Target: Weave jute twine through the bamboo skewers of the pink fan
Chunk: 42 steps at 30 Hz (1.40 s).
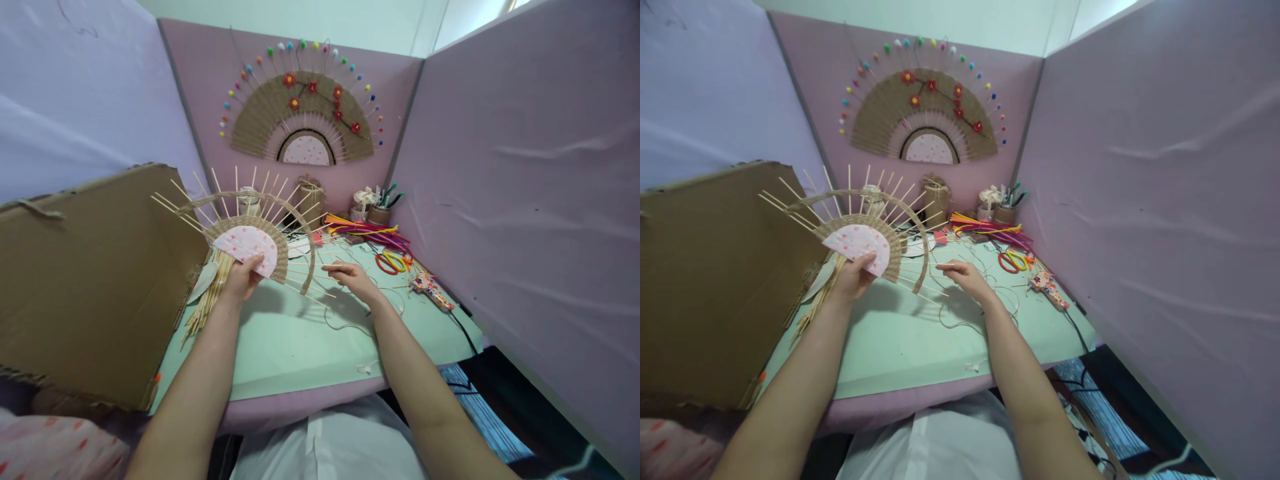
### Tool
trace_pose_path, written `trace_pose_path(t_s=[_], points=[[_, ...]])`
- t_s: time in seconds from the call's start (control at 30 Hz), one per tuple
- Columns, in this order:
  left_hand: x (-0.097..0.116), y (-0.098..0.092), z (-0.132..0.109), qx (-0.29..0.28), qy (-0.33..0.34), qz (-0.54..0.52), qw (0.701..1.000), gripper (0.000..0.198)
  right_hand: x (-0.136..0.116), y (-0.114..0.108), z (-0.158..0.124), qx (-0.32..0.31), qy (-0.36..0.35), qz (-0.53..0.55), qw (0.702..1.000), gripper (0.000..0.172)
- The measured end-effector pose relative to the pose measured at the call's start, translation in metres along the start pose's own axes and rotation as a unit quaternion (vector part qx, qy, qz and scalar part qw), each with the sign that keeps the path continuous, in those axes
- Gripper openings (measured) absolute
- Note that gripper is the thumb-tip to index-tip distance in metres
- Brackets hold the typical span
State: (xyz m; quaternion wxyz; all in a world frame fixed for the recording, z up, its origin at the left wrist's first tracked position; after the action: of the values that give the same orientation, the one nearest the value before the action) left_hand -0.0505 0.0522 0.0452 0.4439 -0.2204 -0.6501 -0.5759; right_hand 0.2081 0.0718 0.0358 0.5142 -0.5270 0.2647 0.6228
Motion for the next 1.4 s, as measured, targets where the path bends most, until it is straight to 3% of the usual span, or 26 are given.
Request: trace_pose_path(t_s=[0.23, 0.47, 0.57, 0.73, 0.97, 1.07, 1.17, 1.27, 1.4], points=[[0.006, 0.000, -0.001, 0.022, 0.035, 0.008, 0.999, 0.035, 0.000, -0.013, 0.003, 0.098, -0.061, -0.119, 0.986, 0.023], [0.009, 0.000, -0.002, 0.039, 0.066, 0.002, 0.997, 0.034, -0.023, -0.011, -0.007, 0.167, -0.185, -0.229, 0.941, 0.027], [0.009, -0.001, -0.001, 0.040, 0.073, 0.003, 0.997, 0.035, -0.030, -0.016, -0.012, 0.193, -0.201, -0.227, 0.933, 0.023], [0.008, 0.003, -0.002, 0.027, 0.073, -0.003, 0.997, 0.038, -0.018, -0.015, -0.009, 0.133, -0.140, -0.163, 0.967, 0.019], [0.006, 0.010, -0.005, -0.002, 0.050, -0.030, 0.998, 0.035, 0.013, -0.015, -0.012, 0.033, 0.005, -0.066, 0.997, 0.019], [0.005, 0.015, -0.009, -0.018, 0.033, -0.053, 0.998, 0.038, 0.028, -0.014, -0.015, 0.005, 0.087, 0.066, 0.994, 0.024], [0.005, 0.025, -0.014, -0.033, 0.012, -0.077, 0.996, 0.035, 0.029, -0.006, -0.019, -0.029, 0.127, 0.187, 0.974, 0.025], [0.003, 0.044, -0.016, -0.049, -0.018, -0.101, 0.994, 0.031, 0.019, -0.005, -0.023, -0.022, 0.139, 0.242, 0.960, 0.023], [-0.004, 0.084, -0.016, -0.068, -0.057, -0.124, 0.988, 0.029, 0.004, -0.020, -0.033, 0.067, 0.137, 0.261, 0.953, 0.023]])
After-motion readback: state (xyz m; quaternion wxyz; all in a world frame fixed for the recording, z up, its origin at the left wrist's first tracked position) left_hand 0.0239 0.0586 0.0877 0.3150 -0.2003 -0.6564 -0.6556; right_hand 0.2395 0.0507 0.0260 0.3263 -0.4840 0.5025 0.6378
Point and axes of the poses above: each hand's wrist, its own z-axis towards the middle knuckle, its own y-axis out of the palm, x = y × z, the point moved 9 cm from there along z, towards the middle knuckle, and after that the axes turned 4 degrees about x, right-handed, at the moved point
